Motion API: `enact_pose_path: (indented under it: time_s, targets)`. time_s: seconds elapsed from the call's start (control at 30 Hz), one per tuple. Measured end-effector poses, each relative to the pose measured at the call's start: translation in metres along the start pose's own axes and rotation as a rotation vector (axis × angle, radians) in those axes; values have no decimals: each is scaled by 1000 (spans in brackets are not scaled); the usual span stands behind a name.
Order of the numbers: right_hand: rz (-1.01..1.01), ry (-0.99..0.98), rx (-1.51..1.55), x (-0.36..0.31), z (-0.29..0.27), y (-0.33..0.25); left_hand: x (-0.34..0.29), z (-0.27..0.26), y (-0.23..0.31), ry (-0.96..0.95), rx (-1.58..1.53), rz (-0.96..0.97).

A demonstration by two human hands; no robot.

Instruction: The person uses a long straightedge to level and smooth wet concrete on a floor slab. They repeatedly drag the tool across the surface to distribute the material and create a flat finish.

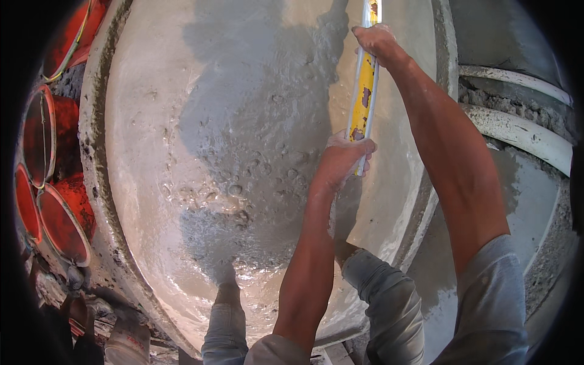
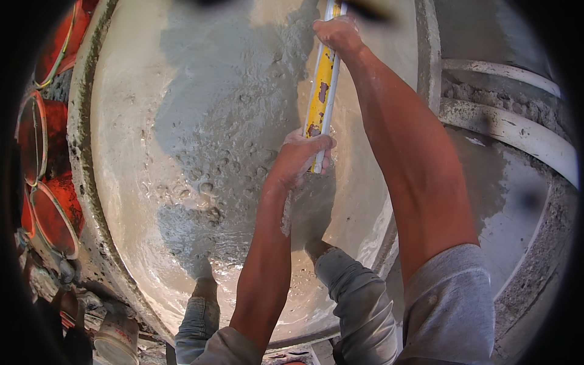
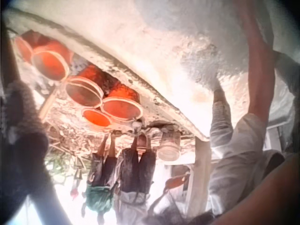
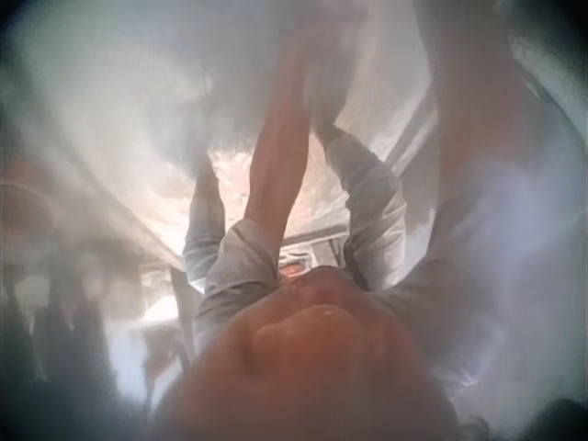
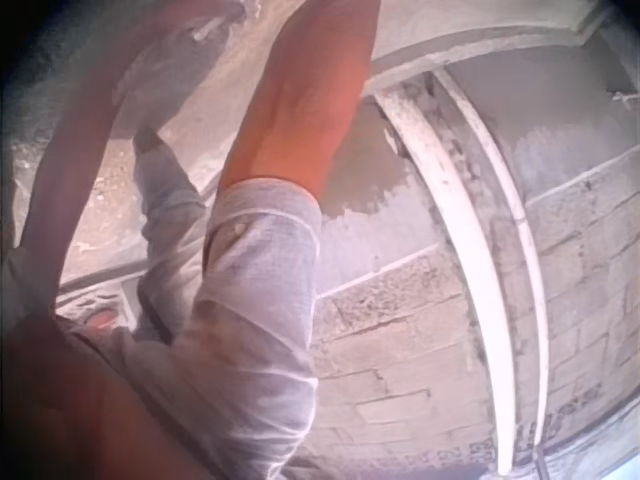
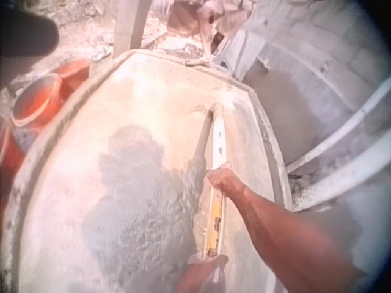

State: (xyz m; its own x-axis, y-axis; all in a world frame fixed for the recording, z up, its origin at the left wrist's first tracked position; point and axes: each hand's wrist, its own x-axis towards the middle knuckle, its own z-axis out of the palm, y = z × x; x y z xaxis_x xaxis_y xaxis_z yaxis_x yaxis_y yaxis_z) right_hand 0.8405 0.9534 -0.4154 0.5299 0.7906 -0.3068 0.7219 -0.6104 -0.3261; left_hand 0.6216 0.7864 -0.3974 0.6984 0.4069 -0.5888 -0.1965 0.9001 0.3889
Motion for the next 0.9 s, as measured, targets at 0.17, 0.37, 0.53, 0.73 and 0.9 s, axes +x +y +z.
enact_pose_path:
  time_s: [0.17, 0.37, 0.53, 0.73, 0.9]
  targets:
    - [282, -127, 112, -95, -4, -39, -121, 12, 8, 74, -57, -80]
    - [347, -391, 36, -194, -21, -101, -239, 21, 5, 139, -154, -138]
    - [428, -556, 239, -297, -1, -112, -353, 17, 2, 260, -9, -240]
    - [707, -618, 1342, -345, 45, -138, -500, -36, 3, 365, 433, -455]
    - [893, -545, 1473, -436, 106, -164, -629, -173, -81, 625, 973, -589]
